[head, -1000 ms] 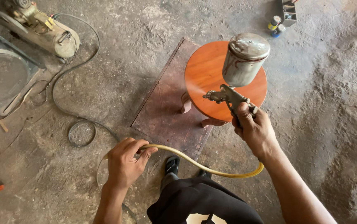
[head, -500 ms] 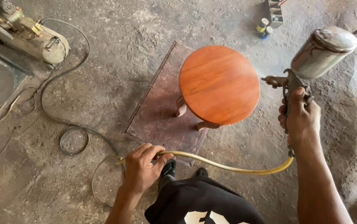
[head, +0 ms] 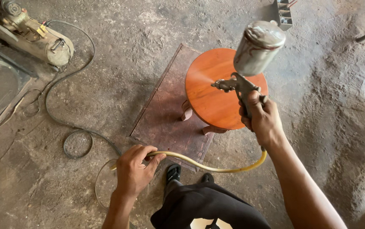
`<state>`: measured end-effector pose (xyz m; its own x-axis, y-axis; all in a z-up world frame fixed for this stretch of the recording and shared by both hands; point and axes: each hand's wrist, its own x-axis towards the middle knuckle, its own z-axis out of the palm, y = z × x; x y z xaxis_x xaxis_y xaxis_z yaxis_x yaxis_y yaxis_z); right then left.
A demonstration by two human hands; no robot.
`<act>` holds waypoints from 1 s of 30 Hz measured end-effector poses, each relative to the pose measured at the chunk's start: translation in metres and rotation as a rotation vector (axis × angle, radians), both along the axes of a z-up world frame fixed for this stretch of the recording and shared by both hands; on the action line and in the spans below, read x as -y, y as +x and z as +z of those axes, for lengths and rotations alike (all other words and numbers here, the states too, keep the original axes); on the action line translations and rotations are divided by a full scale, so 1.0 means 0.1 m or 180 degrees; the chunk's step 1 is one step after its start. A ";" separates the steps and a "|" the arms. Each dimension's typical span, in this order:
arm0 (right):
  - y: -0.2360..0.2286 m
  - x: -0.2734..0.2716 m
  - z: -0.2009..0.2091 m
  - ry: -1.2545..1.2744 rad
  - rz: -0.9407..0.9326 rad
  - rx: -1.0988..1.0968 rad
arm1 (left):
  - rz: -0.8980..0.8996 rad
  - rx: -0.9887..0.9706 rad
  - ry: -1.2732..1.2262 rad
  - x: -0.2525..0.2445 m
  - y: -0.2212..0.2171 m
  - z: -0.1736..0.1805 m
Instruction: The person spray paints a wooden stool with a pneumatic spray gun, coating the top and the legs while turning the object.
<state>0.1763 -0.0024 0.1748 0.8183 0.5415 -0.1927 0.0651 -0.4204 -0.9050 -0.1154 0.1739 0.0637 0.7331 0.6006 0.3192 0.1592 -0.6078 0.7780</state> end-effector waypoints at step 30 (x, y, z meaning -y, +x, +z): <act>-0.70 0.75 0.08 -0.0623 -0.0144 -0.0306 | -0.0696 -0.0221 -0.0319 0.41 0.46 0.15</act>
<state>0.1065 -0.0773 0.1831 0.8138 0.4493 -0.3687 -0.0403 -0.5892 -0.8070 -0.0693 0.1333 0.0789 0.8671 0.4515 0.2104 0.0876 -0.5540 0.8279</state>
